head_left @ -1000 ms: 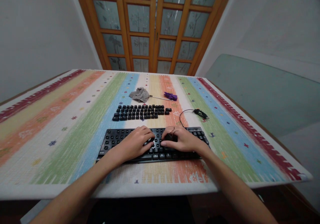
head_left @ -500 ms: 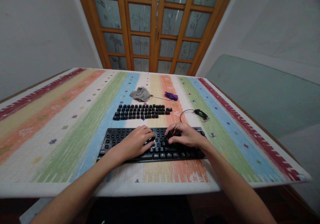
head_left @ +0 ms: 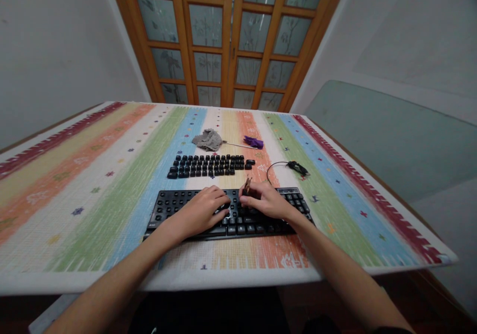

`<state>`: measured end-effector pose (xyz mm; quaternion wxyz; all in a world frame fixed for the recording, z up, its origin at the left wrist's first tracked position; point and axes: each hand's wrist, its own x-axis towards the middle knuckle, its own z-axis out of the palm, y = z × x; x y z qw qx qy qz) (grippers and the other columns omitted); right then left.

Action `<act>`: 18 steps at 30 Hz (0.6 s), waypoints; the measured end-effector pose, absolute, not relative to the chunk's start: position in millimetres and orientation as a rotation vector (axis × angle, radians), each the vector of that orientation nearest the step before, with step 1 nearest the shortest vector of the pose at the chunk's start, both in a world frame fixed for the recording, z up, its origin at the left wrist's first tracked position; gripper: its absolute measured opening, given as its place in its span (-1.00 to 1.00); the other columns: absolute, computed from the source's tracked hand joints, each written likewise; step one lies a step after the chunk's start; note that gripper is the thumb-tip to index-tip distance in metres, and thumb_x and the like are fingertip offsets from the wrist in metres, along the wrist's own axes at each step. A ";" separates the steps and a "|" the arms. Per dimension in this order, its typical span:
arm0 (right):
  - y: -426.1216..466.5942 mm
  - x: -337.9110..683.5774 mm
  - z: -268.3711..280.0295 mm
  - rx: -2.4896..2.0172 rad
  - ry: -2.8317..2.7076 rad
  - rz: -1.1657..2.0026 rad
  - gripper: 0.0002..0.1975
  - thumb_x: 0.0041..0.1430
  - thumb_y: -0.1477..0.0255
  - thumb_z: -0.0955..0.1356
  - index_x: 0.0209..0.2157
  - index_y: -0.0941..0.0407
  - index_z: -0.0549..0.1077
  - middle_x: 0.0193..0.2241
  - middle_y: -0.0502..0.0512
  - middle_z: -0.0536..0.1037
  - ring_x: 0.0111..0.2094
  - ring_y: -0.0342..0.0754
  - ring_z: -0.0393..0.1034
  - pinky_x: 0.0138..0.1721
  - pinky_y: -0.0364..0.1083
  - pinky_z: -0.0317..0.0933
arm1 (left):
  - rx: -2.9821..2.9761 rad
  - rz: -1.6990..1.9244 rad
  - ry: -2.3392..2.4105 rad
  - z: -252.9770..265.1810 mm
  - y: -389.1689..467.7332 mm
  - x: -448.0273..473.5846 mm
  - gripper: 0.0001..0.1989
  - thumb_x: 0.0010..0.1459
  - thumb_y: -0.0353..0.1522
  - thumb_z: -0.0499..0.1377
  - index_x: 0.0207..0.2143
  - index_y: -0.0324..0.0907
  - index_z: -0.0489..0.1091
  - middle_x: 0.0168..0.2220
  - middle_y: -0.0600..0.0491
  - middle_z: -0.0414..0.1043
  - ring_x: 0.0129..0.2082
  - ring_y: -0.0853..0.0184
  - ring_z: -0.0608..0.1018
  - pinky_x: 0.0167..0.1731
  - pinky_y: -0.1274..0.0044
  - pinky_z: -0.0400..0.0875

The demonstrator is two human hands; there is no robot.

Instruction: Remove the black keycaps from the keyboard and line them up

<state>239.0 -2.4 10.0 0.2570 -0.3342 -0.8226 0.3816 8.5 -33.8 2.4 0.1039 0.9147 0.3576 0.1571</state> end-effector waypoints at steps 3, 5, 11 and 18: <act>-2.7 235.9 8.0 -0.928 -2.185 1.068 -0.63 0.26 0.11 0.30 -0.35 0.15 0.44 -0.52 0.00 0.50 -0.52 -0.13 0.34 -0.44 -0.16 0.19 | 2.704 0.446 1.062 3.6 -34.3 8.7 -0.81 0.29 -0.37 0.12 -0.07 -0.20 0.40 -0.13 -0.06 0.46 -0.07 0.18 0.43 -0.02 0.33 0.33; -3.0 234.4 6.5 -0.933 -2.163 1.089 -0.62 0.26 0.10 0.30 -0.35 0.15 0.43 -0.53 0.00 0.50 -0.54 -0.14 0.33 -0.45 -0.16 0.18 | 2.703 0.430 1.068 4.3 -34.5 8.6 -0.81 0.29 -0.37 0.13 -0.07 -0.20 0.40 -0.13 -0.06 0.46 -0.07 0.18 0.43 -0.01 0.33 0.33; 0.0 235.7 2.1 -1.047 -2.024 1.115 -0.61 0.22 0.07 0.32 -0.37 0.14 0.41 -0.57 0.00 0.49 -0.57 -0.12 0.35 -0.47 -0.14 0.21 | 2.697 0.430 1.072 4.0 -34.2 8.7 -0.80 0.29 -0.36 0.12 -0.06 -0.21 0.40 -0.12 -0.07 0.46 -0.07 0.18 0.43 -0.01 0.32 0.34; 3.8 241.0 5.5 -1.005 -1.886 1.220 -0.57 0.15 0.01 0.35 -0.37 0.13 0.39 -0.54 0.03 0.51 -0.57 -0.13 0.34 -0.49 -0.13 0.23 | 2.678 0.453 1.049 8.6 -34.0 7.1 -0.80 0.29 -0.36 0.12 -0.07 -0.21 0.41 -0.13 -0.07 0.46 -0.08 0.19 0.45 -0.02 0.34 0.35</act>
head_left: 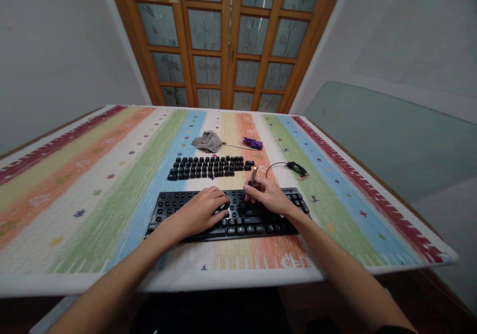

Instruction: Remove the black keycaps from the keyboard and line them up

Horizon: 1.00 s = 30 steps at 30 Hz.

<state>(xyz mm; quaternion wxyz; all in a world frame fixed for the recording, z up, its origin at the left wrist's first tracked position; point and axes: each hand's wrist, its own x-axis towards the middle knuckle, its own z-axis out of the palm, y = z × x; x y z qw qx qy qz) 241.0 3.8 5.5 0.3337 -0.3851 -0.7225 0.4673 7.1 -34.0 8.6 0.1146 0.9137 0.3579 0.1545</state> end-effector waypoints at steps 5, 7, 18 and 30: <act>1.0 242.8 9.2 -0.948 -1.850 1.212 -0.59 0.17 0.03 0.35 -0.34 0.13 0.40 -0.50 0.05 0.54 -0.55 -0.13 0.35 -0.45 -0.12 0.25 | 2.579 0.627 1.004 16.2 -34.5 9.6 -0.76 0.29 -0.29 0.14 -0.04 -0.20 0.39 -0.10 -0.06 0.46 -0.07 0.21 0.46 -0.02 0.35 0.38; -0.7 242.8 10.6 -0.920 -1.833 1.223 -0.61 0.18 0.05 0.35 -0.33 0.13 0.40 -0.48 0.06 0.54 -0.54 -0.14 0.35 -0.44 -0.13 0.26 | 2.549 0.686 0.985 18.0 -34.3 12.7 -0.75 0.29 -0.25 0.16 -0.07 -0.19 0.39 -0.12 -0.04 0.46 -0.08 0.22 0.46 -0.04 0.36 0.39; -4.0 244.3 13.3 -0.849 -1.978 1.035 -0.71 0.25 0.18 0.33 -0.29 0.14 0.44 -0.44 0.07 0.52 -0.48 -0.12 0.35 -0.41 -0.12 0.23 | 2.630 0.679 0.990 19.7 -28.3 21.3 -0.91 0.25 -0.36 0.17 -0.24 -0.20 0.42 -0.27 -0.02 0.47 -0.24 0.25 0.48 -0.19 0.40 0.39; -4.4 244.7 16.3 -0.937 -1.764 0.979 -0.70 0.25 0.17 0.33 -0.33 0.14 0.39 -0.47 0.05 0.52 -0.49 -0.12 0.38 -0.42 -0.12 0.26 | 2.517 0.802 0.911 36.1 2.6 28.6 -0.96 0.09 -0.43 0.21 -0.35 -0.20 0.41 -0.38 0.10 0.45 -0.36 0.36 0.46 -0.31 0.52 0.34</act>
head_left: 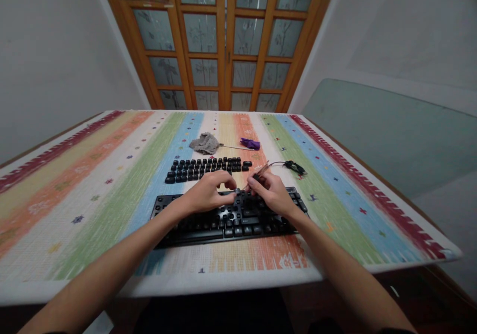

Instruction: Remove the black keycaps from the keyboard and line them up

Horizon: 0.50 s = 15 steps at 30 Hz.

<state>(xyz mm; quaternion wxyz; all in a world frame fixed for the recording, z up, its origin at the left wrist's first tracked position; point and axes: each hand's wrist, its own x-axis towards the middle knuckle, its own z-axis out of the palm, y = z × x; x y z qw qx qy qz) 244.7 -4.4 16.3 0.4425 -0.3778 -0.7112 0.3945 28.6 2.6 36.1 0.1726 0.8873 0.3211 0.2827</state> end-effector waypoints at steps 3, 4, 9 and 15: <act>-1.7 246.3 17.4 -0.949 -1.675 1.027 -0.65 0.21 0.10 0.35 -0.34 0.13 0.38 -0.49 0.05 0.52 -0.50 -0.10 0.40 -0.43 -0.12 0.28 | 2.493 0.899 0.904 40.0 17.7 31.0 -0.95 0.13 -0.39 0.20 -0.33 -0.20 0.43 -0.36 0.09 0.45 -0.35 0.37 0.46 -0.30 0.52 0.35; -1.1 246.8 18.0 -0.954 -1.666 1.029 -0.64 0.20 0.08 0.36 -0.34 0.13 0.38 -0.49 0.06 0.52 -0.49 -0.10 0.40 -0.43 -0.12 0.29 | 2.525 0.918 0.906 39.5 23.3 31.9 -0.93 0.16 -0.38 0.19 -0.32 -0.20 0.44 -0.34 0.07 0.44 -0.32 0.36 0.47 -0.26 0.50 0.36; -0.7 248.6 20.6 -0.985 -1.661 0.994 -0.61 0.17 0.05 0.36 -0.34 0.13 0.38 -0.48 0.06 0.52 -0.49 -0.09 0.40 -0.41 -0.11 0.31 | 2.839 0.779 0.957 23.2 53.5 36.6 -0.88 0.19 -0.35 0.17 -0.28 -0.19 0.48 -0.25 -0.03 0.38 -0.21 0.25 0.43 -0.15 0.40 0.36; -0.1 250.0 21.2 -0.967 -1.662 0.984 -0.60 0.15 0.05 0.37 -0.34 0.13 0.39 -0.46 0.07 0.51 -0.49 -0.09 0.42 -0.42 -0.11 0.33 | 3.037 0.621 1.072 1.6 75.7 43.1 -0.86 0.20 -0.36 0.18 -0.30 -0.23 0.51 -0.22 -0.08 0.37 -0.21 0.20 0.40 -0.18 0.39 0.34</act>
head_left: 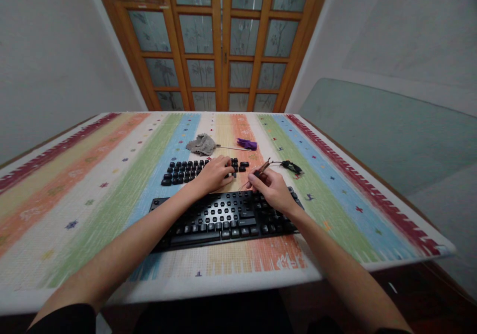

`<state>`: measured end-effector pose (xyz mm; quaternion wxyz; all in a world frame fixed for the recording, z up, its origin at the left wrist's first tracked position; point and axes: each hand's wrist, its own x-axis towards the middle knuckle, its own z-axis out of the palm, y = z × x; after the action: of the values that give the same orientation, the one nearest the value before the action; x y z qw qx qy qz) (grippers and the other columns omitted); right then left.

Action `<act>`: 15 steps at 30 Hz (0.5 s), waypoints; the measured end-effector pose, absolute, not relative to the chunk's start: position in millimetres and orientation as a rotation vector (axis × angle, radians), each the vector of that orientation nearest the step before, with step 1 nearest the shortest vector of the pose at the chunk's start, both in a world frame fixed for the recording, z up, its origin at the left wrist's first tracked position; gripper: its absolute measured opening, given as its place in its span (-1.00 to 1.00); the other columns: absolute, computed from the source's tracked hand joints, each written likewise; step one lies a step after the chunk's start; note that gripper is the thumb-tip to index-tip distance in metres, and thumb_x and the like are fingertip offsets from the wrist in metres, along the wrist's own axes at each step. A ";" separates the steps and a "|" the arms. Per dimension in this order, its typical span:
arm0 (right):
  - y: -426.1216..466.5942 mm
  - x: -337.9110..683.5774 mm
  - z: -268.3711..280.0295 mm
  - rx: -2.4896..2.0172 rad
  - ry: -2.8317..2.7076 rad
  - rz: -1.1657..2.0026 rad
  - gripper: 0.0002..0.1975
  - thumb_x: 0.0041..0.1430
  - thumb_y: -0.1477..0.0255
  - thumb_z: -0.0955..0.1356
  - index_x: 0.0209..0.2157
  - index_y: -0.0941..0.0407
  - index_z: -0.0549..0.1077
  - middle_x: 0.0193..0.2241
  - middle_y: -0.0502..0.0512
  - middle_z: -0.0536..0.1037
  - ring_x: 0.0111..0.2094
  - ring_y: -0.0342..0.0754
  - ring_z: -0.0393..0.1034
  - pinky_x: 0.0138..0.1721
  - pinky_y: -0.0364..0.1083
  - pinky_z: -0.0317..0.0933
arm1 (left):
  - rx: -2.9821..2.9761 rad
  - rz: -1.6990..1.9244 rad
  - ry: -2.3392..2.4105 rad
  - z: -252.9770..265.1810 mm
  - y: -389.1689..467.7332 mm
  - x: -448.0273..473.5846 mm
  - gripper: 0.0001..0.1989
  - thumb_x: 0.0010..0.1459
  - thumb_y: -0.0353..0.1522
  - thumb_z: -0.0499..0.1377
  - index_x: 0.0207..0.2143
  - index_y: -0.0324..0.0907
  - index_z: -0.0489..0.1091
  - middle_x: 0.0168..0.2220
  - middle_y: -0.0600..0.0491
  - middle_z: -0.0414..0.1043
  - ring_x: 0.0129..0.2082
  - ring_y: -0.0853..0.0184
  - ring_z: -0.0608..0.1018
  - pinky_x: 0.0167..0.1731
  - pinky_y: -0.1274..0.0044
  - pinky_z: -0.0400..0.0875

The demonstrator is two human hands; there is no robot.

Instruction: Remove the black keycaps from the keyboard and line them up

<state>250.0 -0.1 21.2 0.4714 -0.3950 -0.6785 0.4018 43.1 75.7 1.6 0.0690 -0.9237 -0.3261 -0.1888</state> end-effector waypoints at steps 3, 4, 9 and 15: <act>0.6 251.3 21.8 -0.963 -1.660 0.987 -0.61 0.16 0.07 0.38 -0.33 0.14 0.39 -0.46 0.06 0.51 -0.48 -0.09 0.43 -0.41 -0.11 0.34 | -2.754 -0.565 -1.010 -2.1 79.0 45.3 -0.83 0.22 -0.34 0.17 -0.31 -0.23 0.52 -0.22 -0.08 0.36 -0.22 0.21 0.40 -0.20 0.39 0.33; 0.7 251.7 21.9 -0.960 -1.658 0.989 -0.62 0.16 0.07 0.38 -0.32 0.14 0.39 -0.46 0.06 0.51 -0.48 -0.09 0.44 -0.41 -0.11 0.34 | -2.749 -0.569 -1.015 -2.8 79.6 45.6 -0.82 0.22 -0.33 0.16 -0.31 -0.24 0.52 -0.22 -0.08 0.36 -0.22 0.21 0.39 -0.20 0.39 0.33; 0.8 254.0 21.6 -0.966 -1.674 0.982 -0.61 0.16 0.06 0.38 -0.31 0.13 0.40 -0.46 0.06 0.52 -0.45 -0.06 0.46 -0.39 -0.10 0.36 | -2.765 -0.565 -1.030 -5.4 81.2 46.2 -0.81 0.22 -0.34 0.15 -0.30 -0.25 0.53 -0.20 -0.11 0.37 -0.21 0.19 0.40 -0.20 0.36 0.35; 0.8 254.7 21.1 -0.958 -1.687 0.980 -0.63 0.17 0.09 0.38 -0.29 0.13 0.41 -0.44 0.07 0.53 -0.44 -0.06 0.47 -0.38 -0.10 0.36 | -2.785 -0.564 -1.057 -7.0 81.3 46.6 -0.81 0.21 -0.36 0.13 -0.32 -0.26 0.53 -0.19 -0.13 0.36 -0.19 0.17 0.41 -0.18 0.34 0.37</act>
<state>254.7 0.8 21.1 0.4655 -0.3902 -0.6869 0.3992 46.6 81.3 -7.0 0.0550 -0.9172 -0.3481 -0.1857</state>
